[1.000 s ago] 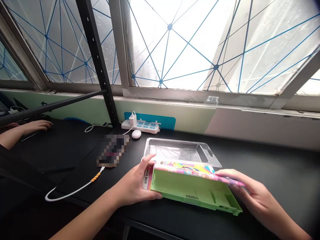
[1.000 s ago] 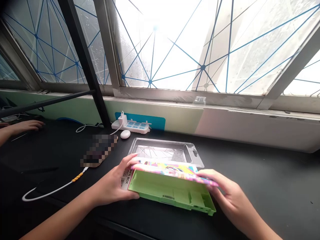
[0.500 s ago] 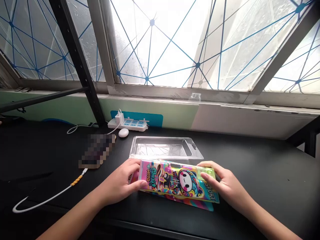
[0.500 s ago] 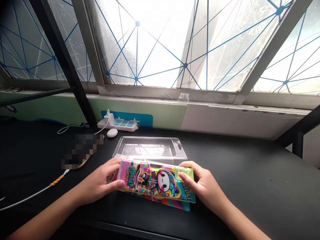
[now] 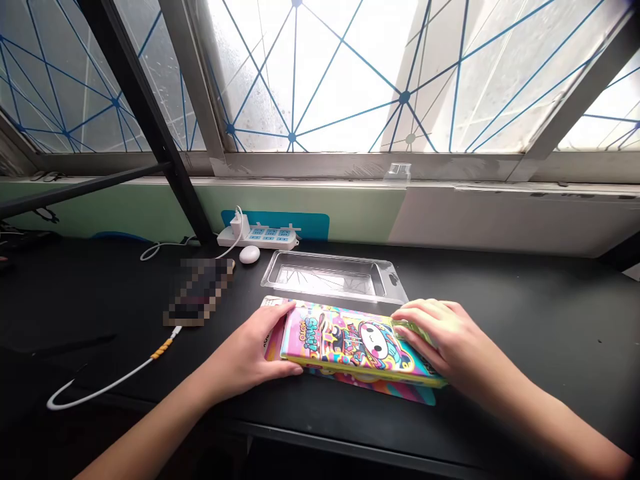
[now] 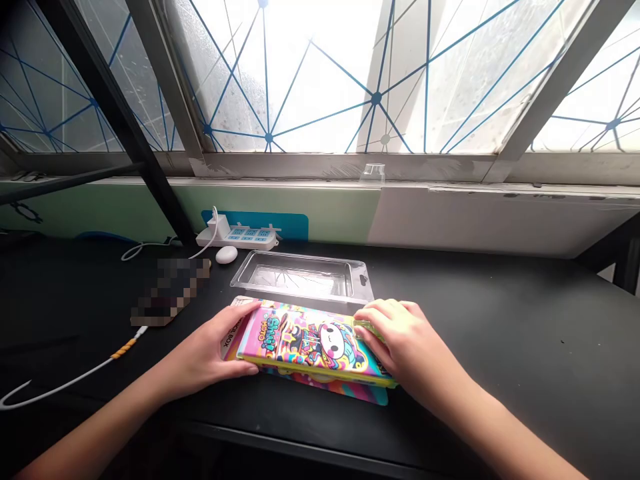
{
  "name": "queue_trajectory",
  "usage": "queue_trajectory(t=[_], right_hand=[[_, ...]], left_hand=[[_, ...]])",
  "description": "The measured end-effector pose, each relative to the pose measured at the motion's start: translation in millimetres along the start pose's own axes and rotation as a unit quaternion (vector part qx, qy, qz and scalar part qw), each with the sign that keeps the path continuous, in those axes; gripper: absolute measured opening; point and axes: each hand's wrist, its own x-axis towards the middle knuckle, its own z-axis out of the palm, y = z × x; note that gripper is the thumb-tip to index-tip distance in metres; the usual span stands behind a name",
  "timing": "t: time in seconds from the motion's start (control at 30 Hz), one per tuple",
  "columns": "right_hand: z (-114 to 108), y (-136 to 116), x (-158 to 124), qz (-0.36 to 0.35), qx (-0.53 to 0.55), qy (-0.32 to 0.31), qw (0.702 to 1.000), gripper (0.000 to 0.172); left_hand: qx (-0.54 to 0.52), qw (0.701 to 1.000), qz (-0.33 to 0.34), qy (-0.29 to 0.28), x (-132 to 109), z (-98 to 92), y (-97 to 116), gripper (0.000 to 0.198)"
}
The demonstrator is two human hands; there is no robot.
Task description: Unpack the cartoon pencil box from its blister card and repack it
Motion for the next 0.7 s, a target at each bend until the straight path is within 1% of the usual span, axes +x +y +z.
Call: queue_trajectory(t=[0.07, 0.13, 0.23, 0.3, 0.43, 0.57, 0.63, 0.7], right_hand=[[-1, -11, 10, -0.014, 0.001, -0.020, 1.000, 0.027], [0, -22, 22, -0.017, 0.013, -0.044, 0.999, 0.030], [8, -38, 39, 0.004, 0.039, -0.075, 0.996, 0.032], [15, -44, 46, 0.017, 0.041, -0.079, 0.996, 0.031], [31, -48, 46, 0.020, 0.013, -0.047, 0.999, 0.028], [38, -46, 43, 0.017, -0.010, -0.009, 1.000, 0.024], [38, -46, 45, 0.000, -0.046, 0.028, 0.999, 0.022], [35, -47, 46, -0.032, -0.090, 0.085, 0.992, 0.022]], left_hand=[[-0.009, 1.000, -0.010, 0.015, 3, 4.0, 5, 0.090], [-0.015, 1.000, -0.010, 0.025, 7, 9.1, 9, 0.090], [-0.013, 0.999, -0.003, 0.033, 13, 15.1, 13, 0.095], [-0.011, 0.999, 0.000, 0.030, 16, 16.4, 13, 0.102], [-0.009, 1.000, -0.003, 0.016, 18, 13.9, 13, 0.112], [-0.006, 1.000, -0.007, 0.020, 18, 13.1, 13, 0.117], [-0.008, 1.000, -0.003, 0.025, 17, 14.5, 13, 0.117], [-0.015, 0.999, 0.000, 0.028, 16, 16.0, 14, 0.118]])
